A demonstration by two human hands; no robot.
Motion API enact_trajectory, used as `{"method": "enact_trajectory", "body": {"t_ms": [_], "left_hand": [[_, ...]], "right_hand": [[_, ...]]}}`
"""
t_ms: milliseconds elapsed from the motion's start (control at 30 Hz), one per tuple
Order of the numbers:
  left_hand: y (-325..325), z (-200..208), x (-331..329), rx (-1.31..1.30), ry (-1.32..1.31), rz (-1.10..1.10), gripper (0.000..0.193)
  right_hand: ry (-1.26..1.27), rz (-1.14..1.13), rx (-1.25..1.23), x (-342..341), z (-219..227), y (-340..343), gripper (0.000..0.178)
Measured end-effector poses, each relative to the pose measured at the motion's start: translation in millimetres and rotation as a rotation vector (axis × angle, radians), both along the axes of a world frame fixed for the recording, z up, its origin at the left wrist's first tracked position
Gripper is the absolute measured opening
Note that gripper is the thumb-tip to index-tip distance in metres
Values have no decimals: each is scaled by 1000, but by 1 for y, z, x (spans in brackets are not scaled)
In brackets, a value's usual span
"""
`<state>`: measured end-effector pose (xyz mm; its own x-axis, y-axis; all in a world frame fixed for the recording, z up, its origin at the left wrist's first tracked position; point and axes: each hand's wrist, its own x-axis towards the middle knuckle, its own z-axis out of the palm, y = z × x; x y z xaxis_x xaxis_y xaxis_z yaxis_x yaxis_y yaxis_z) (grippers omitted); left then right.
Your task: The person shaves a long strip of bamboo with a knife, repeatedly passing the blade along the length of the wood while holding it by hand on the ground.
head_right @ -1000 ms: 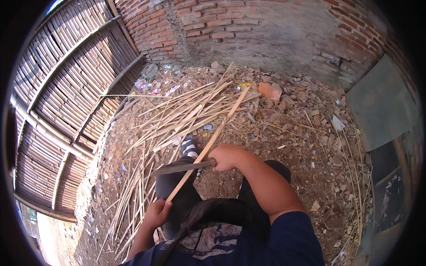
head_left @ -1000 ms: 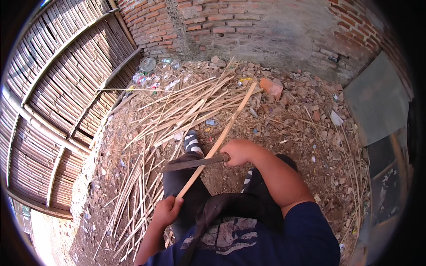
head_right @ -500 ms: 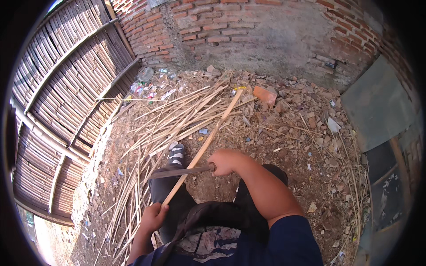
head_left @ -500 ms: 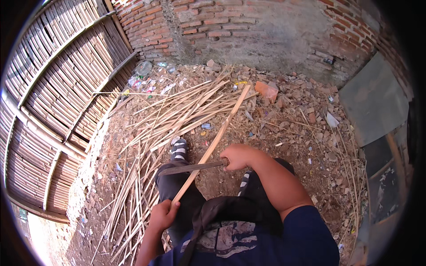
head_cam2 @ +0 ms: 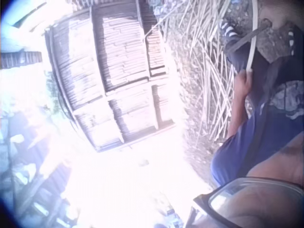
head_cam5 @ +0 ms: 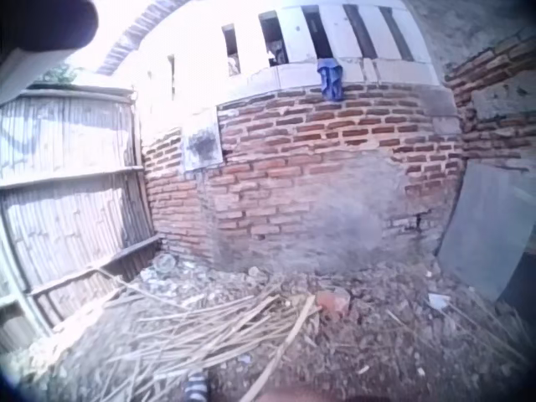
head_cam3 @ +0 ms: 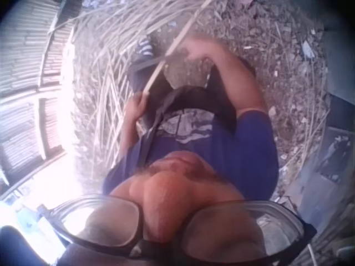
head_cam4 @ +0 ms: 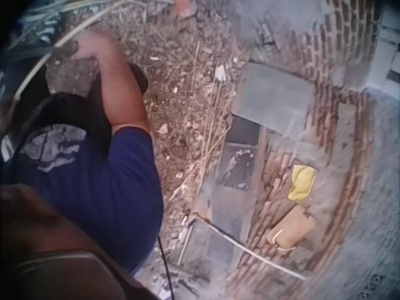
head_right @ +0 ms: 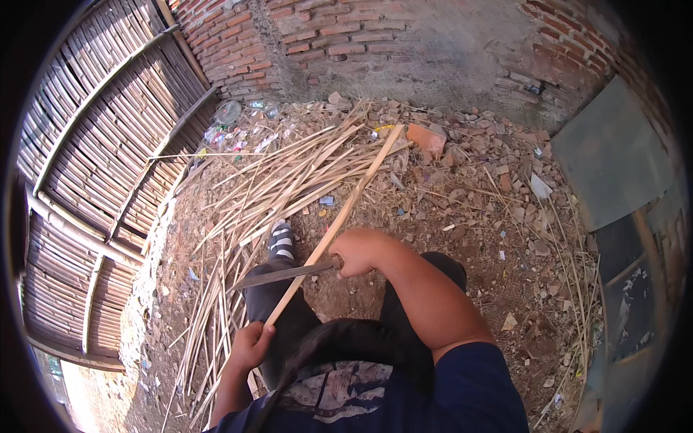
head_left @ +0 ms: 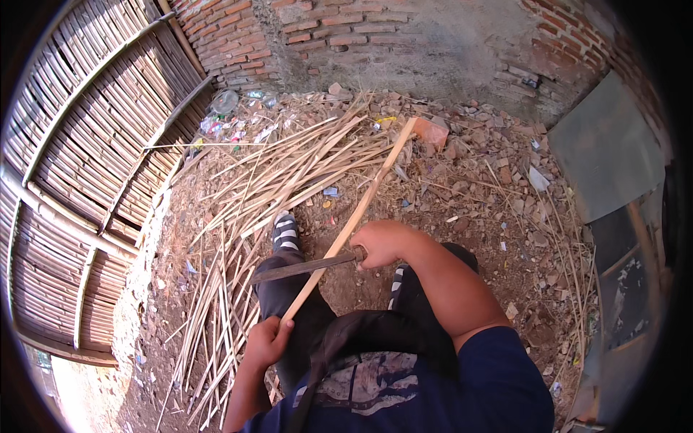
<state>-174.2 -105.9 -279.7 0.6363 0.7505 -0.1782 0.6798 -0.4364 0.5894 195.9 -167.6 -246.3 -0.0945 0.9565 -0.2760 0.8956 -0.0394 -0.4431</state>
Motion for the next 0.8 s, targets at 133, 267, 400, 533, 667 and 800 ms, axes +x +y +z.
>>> {"method": "enact_trajectory", "body": {"t_ms": [133,267,400,533,667,800], "left_hand": [[-4,5,5,25,-12,13,46],[-9,5,10,113,19,35,49],[-6,11,12,51,53,47,50],[-3,8,6,60,81,17,51],[-3,0,4,43,3,38,50],[-8,5,9,85,11,56,50]], "right_hand": [[179,-144,-14,37,-25,1,36],[106,-279,-67,51,-14,5,37],[-65,-88,64,28,-29,10,38],[83,43,86,12,-16,0,38],[230,-282,6,51,-19,0,40],[168,-415,60,62,-11,-6,40]]}}
